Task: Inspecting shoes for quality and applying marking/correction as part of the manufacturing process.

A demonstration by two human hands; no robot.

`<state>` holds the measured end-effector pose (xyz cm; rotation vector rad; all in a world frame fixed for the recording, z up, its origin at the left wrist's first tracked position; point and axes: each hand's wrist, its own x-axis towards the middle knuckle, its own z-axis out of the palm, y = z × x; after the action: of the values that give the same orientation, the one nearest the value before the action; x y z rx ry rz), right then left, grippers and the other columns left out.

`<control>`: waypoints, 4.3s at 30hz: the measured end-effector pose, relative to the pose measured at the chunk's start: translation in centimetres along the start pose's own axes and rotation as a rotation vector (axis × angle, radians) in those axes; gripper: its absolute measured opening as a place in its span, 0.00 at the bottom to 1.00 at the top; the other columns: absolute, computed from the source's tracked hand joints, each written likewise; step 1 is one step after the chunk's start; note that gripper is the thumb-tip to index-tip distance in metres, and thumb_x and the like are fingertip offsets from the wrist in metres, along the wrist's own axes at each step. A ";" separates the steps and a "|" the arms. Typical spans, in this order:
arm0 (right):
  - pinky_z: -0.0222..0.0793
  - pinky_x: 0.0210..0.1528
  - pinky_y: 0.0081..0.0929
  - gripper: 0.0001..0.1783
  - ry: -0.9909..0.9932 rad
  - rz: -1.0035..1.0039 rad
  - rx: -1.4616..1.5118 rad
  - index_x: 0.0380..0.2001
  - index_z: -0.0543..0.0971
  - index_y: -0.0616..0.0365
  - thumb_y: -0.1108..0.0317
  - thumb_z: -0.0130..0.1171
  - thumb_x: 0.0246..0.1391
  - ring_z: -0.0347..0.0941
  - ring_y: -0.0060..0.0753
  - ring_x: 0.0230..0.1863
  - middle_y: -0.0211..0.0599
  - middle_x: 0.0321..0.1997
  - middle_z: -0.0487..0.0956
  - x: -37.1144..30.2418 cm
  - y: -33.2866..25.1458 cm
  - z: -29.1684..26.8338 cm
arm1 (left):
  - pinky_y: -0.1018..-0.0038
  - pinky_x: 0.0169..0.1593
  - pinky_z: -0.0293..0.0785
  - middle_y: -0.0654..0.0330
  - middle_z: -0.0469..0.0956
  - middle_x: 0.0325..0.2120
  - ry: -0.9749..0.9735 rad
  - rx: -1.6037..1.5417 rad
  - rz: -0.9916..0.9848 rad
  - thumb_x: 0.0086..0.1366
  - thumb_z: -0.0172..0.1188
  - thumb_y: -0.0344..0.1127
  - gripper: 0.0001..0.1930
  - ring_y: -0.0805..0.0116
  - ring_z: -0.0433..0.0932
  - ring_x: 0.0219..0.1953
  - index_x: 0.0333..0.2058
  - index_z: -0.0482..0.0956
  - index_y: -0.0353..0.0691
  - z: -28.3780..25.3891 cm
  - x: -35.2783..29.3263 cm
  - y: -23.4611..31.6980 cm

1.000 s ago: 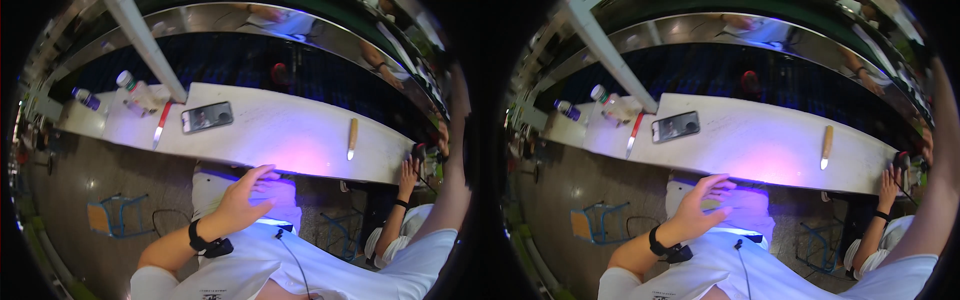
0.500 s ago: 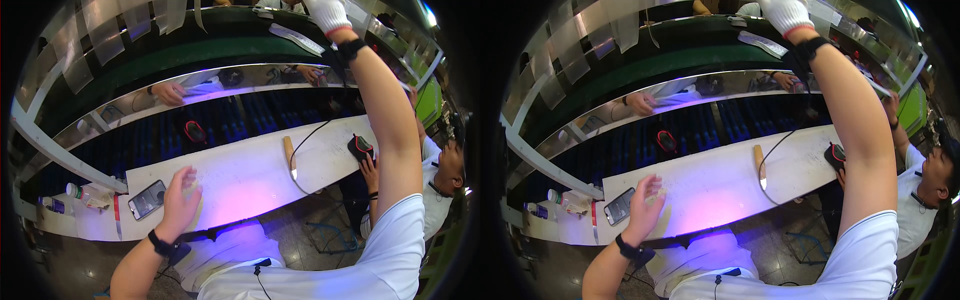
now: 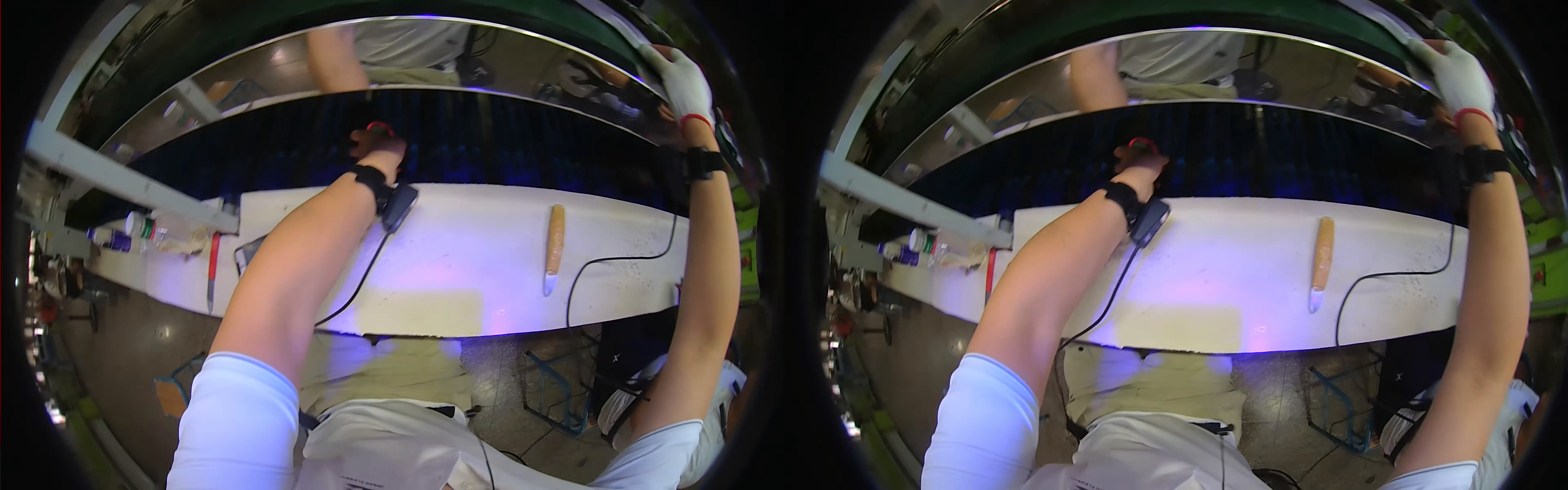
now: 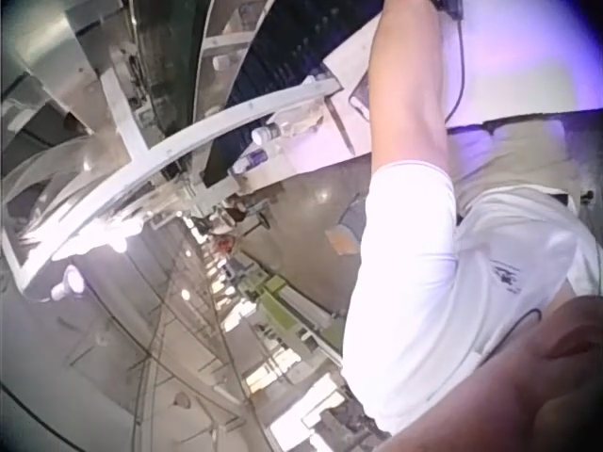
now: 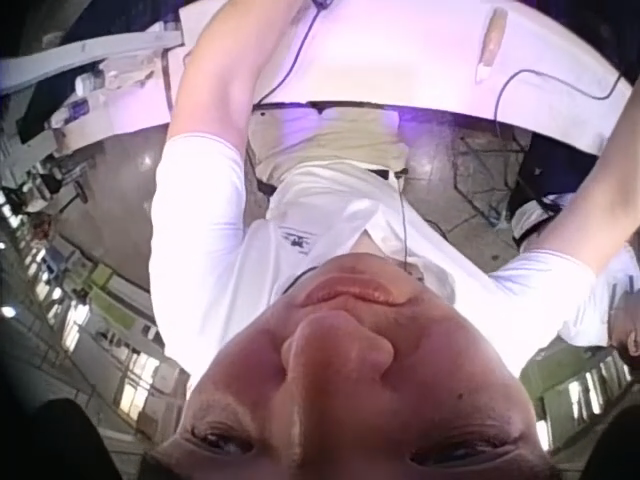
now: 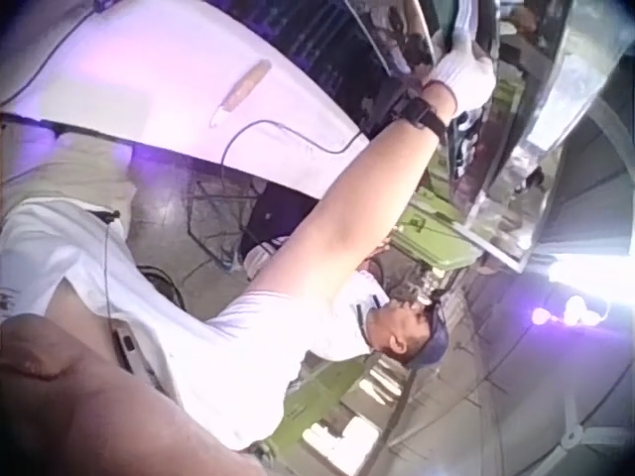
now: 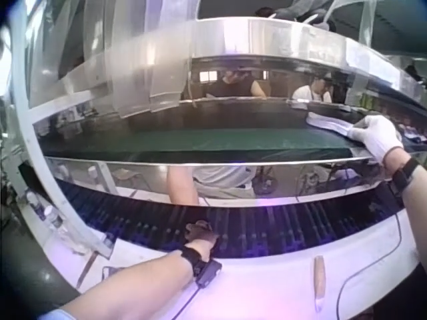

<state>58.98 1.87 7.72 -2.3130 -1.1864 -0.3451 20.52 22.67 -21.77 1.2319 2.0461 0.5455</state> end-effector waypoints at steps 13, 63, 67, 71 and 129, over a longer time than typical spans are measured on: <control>0.69 0.33 0.19 0.29 -0.035 0.041 0.239 0.51 0.87 0.57 0.41 0.68 0.62 0.76 0.18 0.30 0.31 0.35 0.86 0.9 2.2 1.1 | 0.63 0.61 0.80 0.54 0.82 0.56 -1.188 -0.982 -0.200 0.76 0.63 0.40 0.24 0.65 0.84 0.53 0.63 0.75 0.29 -20.3 -14.8 -17.5; 0.62 0.75 0.58 0.22 -0.379 -0.068 1.660 0.37 0.72 0.59 0.71 0.80 0.51 0.75 0.58 0.69 0.65 0.65 0.78 -48.5 -23.1 7.6 | 0.46 0.78 0.48 0.22 0.65 0.68 -0.644 -0.870 1.008 0.69 0.73 0.41 0.24 0.36 0.65 0.74 0.48 0.65 0.39 -26.1 -24.1 -24.6; 0.58 0.76 0.62 0.24 -0.336 -0.197 1.546 0.38 0.72 0.57 0.70 0.81 0.49 0.74 0.60 0.69 0.63 0.63 0.80 -49.2 -22.6 7.9 | 0.43 0.79 0.45 0.22 0.68 0.66 -0.609 -0.935 0.827 0.66 0.75 0.41 0.26 0.36 0.65 0.74 0.45 0.63 0.40 -25.9 -25.4 -25.5; 0.58 0.76 0.64 0.25 -0.331 -0.257 1.529 0.39 0.72 0.55 0.70 0.82 0.48 0.76 0.61 0.68 0.62 0.62 0.81 -49.3 -22.3 7.9 | 0.42 0.79 0.45 0.23 0.72 0.63 -0.627 -0.894 0.823 0.67 0.75 0.37 0.24 0.36 0.65 0.74 0.44 0.63 0.40 -26.4 -25.5 -25.8; 0.72 0.66 0.55 0.12 -0.126 -0.641 0.875 0.36 0.76 0.54 0.69 0.68 0.49 0.75 0.53 0.60 0.47 0.60 0.79 -51.9 -26.3 18.8 | 0.60 0.46 0.82 0.49 0.87 0.42 -0.534 0.643 0.610 0.48 0.77 0.60 0.53 0.47 0.88 0.41 0.69 0.69 0.39 -33.2 -17.1 -22.2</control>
<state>7.13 -10.34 -22.37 -1.1952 -1.6907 0.1114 -11.57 -3.09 -7.83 2.1302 1.3949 -0.2167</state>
